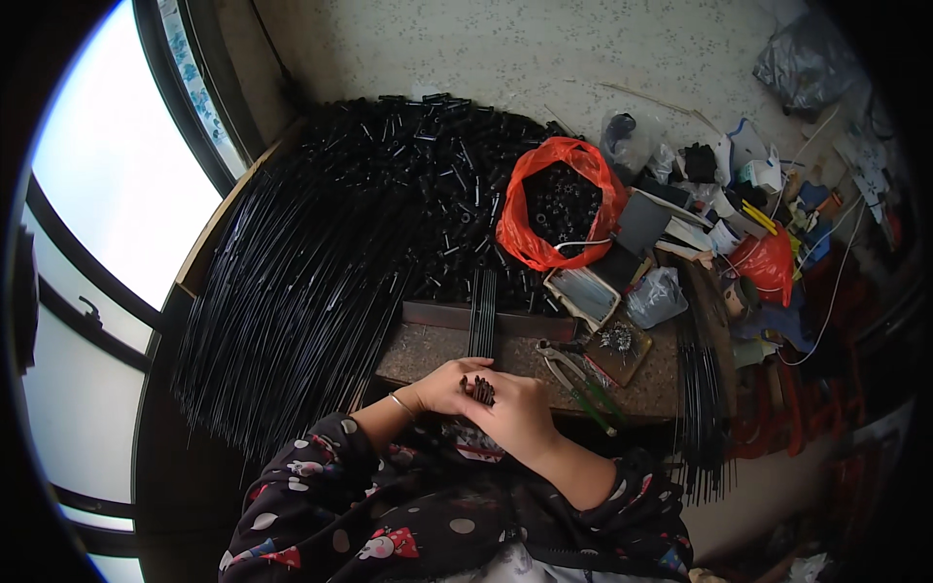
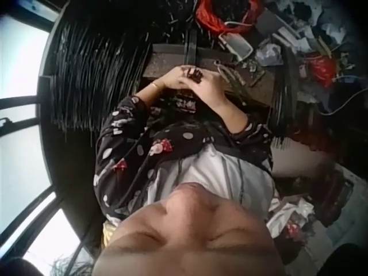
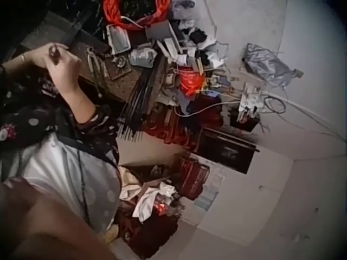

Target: Assembling and capping black plastic or metal rods at a manufacturing workbench.

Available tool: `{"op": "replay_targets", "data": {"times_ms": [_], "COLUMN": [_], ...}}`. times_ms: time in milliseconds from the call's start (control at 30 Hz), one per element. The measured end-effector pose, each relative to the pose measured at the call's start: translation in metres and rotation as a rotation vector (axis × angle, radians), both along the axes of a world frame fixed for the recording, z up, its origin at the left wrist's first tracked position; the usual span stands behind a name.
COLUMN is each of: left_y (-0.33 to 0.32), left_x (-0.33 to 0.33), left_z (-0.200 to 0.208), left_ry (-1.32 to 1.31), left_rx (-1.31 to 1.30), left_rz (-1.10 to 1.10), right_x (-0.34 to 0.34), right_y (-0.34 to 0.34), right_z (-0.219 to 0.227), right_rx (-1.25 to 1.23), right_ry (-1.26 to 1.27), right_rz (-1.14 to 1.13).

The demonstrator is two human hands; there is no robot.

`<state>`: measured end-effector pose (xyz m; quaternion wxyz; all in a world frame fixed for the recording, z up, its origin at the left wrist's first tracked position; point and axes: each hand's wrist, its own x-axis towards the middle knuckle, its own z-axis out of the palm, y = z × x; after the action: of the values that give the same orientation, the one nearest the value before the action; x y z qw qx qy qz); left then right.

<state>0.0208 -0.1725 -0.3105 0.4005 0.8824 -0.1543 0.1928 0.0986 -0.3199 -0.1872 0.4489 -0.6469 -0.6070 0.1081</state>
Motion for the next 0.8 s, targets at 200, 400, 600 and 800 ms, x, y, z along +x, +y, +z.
{"op": "replay_targets", "data": {"times_ms": [200, 400, 600, 800], "left_y": [-0.001, -0.007, -0.009, -0.011], "left_x": [-0.003, -0.007, -0.014, -0.013], "left_z": [0.007, 0.019, 0.094, 0.159], "left_ry": [-0.026, -0.009, -0.086, 0.088], "left_rx": [-0.039, -0.163, -0.204, -0.424], "left_rz": [-0.005, 0.057, -0.051, -0.219], "right_x": [0.013, 0.016, 0.033, 0.079], "right_y": [-0.003, -0.002, 0.009, 0.036], "right_z": [-0.009, 0.032, 0.054, 0.036], "right_rx": [-0.024, 0.050, 0.000, 0.024], "right_ry": [0.121, 0.382, -0.154, 0.699], "right_rz": [0.102, 0.322, 0.468, 0.453]}}
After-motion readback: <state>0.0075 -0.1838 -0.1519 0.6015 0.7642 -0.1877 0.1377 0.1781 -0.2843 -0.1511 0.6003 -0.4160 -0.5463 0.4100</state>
